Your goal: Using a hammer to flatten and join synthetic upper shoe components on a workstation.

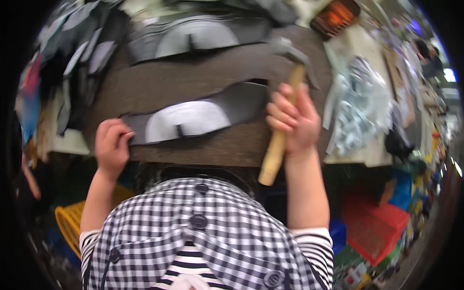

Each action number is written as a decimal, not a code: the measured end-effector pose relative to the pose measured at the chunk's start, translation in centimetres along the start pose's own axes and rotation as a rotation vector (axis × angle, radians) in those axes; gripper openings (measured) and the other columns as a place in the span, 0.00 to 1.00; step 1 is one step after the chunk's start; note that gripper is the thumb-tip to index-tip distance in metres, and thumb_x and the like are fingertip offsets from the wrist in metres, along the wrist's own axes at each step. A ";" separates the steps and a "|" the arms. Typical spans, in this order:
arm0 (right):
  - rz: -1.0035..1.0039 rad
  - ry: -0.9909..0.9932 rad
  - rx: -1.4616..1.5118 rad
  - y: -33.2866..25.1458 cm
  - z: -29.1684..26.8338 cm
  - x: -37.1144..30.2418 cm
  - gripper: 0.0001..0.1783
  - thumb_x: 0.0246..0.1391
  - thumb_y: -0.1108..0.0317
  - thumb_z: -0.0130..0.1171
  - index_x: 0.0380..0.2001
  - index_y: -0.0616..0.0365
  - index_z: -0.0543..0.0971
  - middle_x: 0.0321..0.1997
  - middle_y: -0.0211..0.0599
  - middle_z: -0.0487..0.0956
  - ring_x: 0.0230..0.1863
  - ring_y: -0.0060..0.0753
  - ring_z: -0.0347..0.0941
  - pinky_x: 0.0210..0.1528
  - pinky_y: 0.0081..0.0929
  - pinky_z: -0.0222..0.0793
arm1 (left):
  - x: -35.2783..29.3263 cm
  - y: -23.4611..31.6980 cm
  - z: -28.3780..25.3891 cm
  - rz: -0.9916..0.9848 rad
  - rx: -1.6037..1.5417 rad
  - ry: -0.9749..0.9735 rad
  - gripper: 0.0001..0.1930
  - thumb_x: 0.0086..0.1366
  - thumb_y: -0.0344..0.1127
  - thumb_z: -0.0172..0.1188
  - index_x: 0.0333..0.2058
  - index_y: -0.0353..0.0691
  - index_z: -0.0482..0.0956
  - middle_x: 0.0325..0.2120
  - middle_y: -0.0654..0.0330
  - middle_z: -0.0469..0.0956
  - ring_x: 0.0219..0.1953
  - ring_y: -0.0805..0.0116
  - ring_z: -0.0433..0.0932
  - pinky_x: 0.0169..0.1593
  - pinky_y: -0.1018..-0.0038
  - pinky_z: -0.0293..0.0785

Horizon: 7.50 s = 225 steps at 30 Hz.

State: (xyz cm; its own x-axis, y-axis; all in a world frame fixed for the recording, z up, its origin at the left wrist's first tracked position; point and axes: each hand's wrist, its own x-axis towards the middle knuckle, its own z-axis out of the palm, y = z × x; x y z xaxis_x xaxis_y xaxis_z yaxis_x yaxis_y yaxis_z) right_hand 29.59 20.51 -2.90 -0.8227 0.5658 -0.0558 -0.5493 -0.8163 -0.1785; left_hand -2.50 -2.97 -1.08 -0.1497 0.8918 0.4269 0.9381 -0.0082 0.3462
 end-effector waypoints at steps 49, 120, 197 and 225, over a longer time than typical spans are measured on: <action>-0.276 0.216 -0.522 1.4 1.0 -0.7 0.11 0.69 0.57 0.48 0.41 0.53 0.68 0.21 0.23 0.60 0.17 0.14 0.53 0.18 0.14 0.54 | 25.1 4.9 10.2 0.048 -0.116 -0.454 0.20 0.60 0.43 0.64 0.47 0.39 0.78 0.43 0.47 0.76 0.50 0.48 0.74 0.54 0.59 0.71; -0.070 0.431 -1.757 3.9 5.3 -3.7 0.25 0.43 0.67 0.74 0.43 0.62 0.74 0.38 0.39 0.80 0.40 0.36 0.78 0.46 0.31 0.73 | 12.1 10.8 1.9 -0.005 -0.500 -0.823 0.15 0.58 0.36 0.67 0.41 0.37 0.75 0.33 0.52 0.76 0.37 0.56 0.79 0.41 0.65 0.75; -0.089 0.345 -2.514 3.8 8.0 -6.9 0.07 0.55 0.72 0.57 0.37 0.59 0.72 0.29 0.46 0.77 0.31 0.54 0.77 0.32 0.43 0.73 | 10.2 10.3 8.2 0.730 -0.095 -0.403 0.10 0.50 0.34 0.60 0.31 0.37 0.80 0.28 0.63 0.71 0.31 0.67 0.73 0.32 0.70 0.75; -0.134 0.261 -2.472 4.1 7.6 -5.9 0.08 0.51 0.77 0.59 0.37 0.59 0.77 0.35 0.39 0.77 0.32 0.49 0.77 0.33 0.38 0.74 | 8.0 9.7 7.2 0.648 -0.019 -0.244 0.11 0.49 0.35 0.57 0.31 0.36 0.80 0.25 0.62 0.70 0.29 0.67 0.70 0.31 0.72 0.66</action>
State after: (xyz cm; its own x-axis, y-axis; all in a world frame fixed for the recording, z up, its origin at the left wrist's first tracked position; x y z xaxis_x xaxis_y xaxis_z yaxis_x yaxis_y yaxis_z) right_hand 31.07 12.92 4.18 -0.6861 0.7273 0.0164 0.6427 0.6165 -0.4549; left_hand 7.69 7.38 -0.28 0.5158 0.7806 0.3529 0.8086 -0.5797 0.1004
